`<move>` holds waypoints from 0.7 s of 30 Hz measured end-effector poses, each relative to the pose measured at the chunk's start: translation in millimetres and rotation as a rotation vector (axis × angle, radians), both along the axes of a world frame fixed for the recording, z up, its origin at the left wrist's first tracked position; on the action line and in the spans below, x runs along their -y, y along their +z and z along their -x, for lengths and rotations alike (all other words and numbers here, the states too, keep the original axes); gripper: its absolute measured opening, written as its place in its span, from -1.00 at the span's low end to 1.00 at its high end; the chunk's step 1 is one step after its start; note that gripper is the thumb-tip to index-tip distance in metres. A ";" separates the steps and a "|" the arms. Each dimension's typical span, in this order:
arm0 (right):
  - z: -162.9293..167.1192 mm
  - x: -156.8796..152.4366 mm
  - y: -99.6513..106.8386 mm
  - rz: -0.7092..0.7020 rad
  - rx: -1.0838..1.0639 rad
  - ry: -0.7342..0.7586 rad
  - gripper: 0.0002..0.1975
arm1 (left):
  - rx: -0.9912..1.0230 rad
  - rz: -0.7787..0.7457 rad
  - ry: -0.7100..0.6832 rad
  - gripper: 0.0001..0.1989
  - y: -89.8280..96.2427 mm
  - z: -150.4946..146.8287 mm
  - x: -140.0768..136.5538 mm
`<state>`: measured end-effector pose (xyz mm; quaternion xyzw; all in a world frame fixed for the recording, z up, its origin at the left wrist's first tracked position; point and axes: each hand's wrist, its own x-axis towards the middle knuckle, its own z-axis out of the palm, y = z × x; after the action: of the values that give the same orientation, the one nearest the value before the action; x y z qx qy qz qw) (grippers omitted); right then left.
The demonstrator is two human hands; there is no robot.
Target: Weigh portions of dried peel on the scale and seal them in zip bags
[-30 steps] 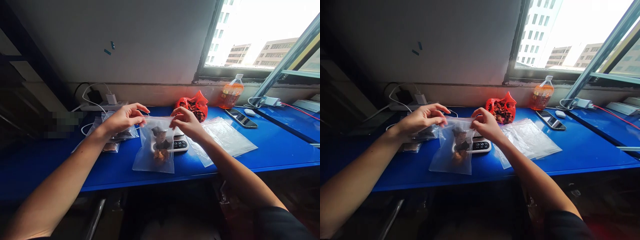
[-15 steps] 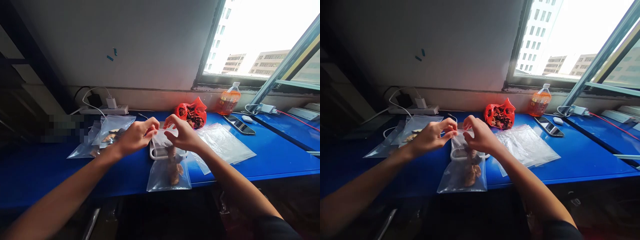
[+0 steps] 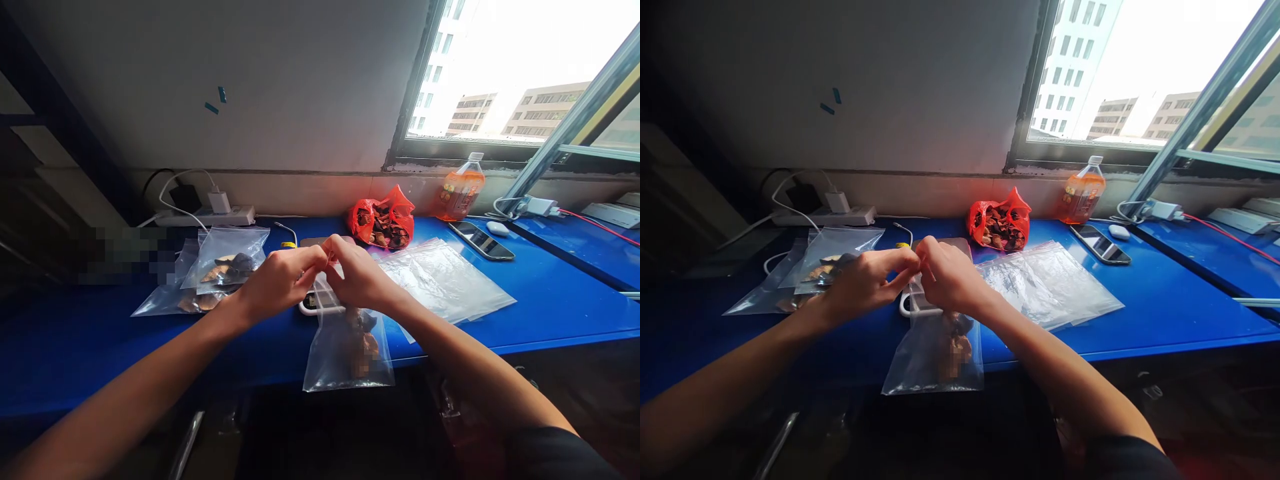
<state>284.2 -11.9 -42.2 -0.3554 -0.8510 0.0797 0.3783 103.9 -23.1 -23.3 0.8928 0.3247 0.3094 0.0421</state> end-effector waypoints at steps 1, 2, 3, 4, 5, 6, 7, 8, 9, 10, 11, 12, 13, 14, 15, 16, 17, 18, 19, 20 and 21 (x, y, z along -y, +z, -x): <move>0.7 0.1 -0.1 0.003 -0.003 0.007 -0.79 | -0.012 -0.011 -0.028 -0.87 1.2 -0.4 0.3; 0.8 -0.1 0.2 0.010 -0.010 0.024 -0.79 | -0.024 -0.021 -0.048 -0.85 3.3 -0.2 0.7; 0.3 -0.7 1.0 0.026 -0.020 0.045 -0.80 | -0.030 -0.030 -0.060 -0.84 6.2 0.7 1.3; -0.9 -1.5 2.3 0.044 -0.038 0.063 -0.82 | -0.028 -0.033 -0.065 -0.83 9.8 2.5 2.1; -2.8 -2.8 4.1 0.061 -0.060 0.076 -0.84 | -0.011 -0.032 -0.064 -0.83 14.1 5.1 2.9; -5.3 -4.3 6.3 0.072 -0.084 0.081 -0.86 | 0.015 -0.022 -0.054 -0.83 18.6 8.4 3.7; -8.3 -5.9 8.7 0.078 -0.111 0.084 -0.87 | 0.049 -0.005 -0.039 -0.84 23.3 12.4 4.5; -11.5 -7.7 11.1 0.078 -0.143 0.088 -0.88 | 0.086 0.018 -0.020 -0.85 27.8 16.9 5.2; -14.8 -9.3 13.4 0.079 -0.176 0.093 -0.88 | 0.125 0.048 0.000 -0.86 31.8 21.6 5.7; -18.0 -10.8 15.3 0.081 -0.207 0.098 -0.88 | 0.162 0.081 0.017 -0.87 35.4 26.4 6.1; -21.0 -12.2 16.8 0.084 -0.233 0.103 -0.88 | 0.198 0.113 0.026 -0.89 38.4 31.1 6.3; -23.7 -13.6 17.8 0.086 -0.255 0.107 -0.87 | 0.231 0.140 0.029 -0.90 41.1 35.9 6.3; -26.5 -15.3 18.2 0.085 -0.272 0.109 -0.87 | 0.263 0.161 0.027 -0.89 43.6 40.9 6.3; -29.6 -17.5 18.3 0.082 -0.282 0.108 -0.87 | 0.291 0.178 0.030 -0.88 46.1 46.2 6.3; -33.3 -20.3 18.1 0.075 -0.291 0.100 -0.88 | 0.325 0.178 0.039 -0.87 48.9 52.2 6.3; -37.9 -24.0 18.0 0.068 -0.306 0.079 -0.88 | 0.369 0.159 0.060 -0.86 52.1 59.1 6.3; -43.8 -28.4 18.2 0.065 -0.338 0.045 -0.88 | 0.428 0.121 0.095 -0.86 55.5 66.7 6.4; -50.8 -33.5 18.9 0.070 -0.392 -0.002 -0.88 | 0.498 0.077 0.139 -0.86 59.2 74.9 6.3; -58.9 -39.2 20.3 0.079 -0.469 -0.057 -0.87 | 0.572 0.030 0.187 -0.86 62.7 83.3 5.9; -67.8 -45.0 22.4 0.094 -0.565 -0.113 -0.86 | 0.636 -0.001 0.235 -0.85 65.9 91.5 5.0; -77.2 -50.7 24.8 0.107 -0.665 -0.161 -0.85 | 0.669 0.001 0.277 -0.83 68.6 98.9 3.5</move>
<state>361.4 38.8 -17.4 -0.3953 -0.6451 0.2053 0.6209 4.9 -26.6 45.3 0.6898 0.4109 0.5870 0.1042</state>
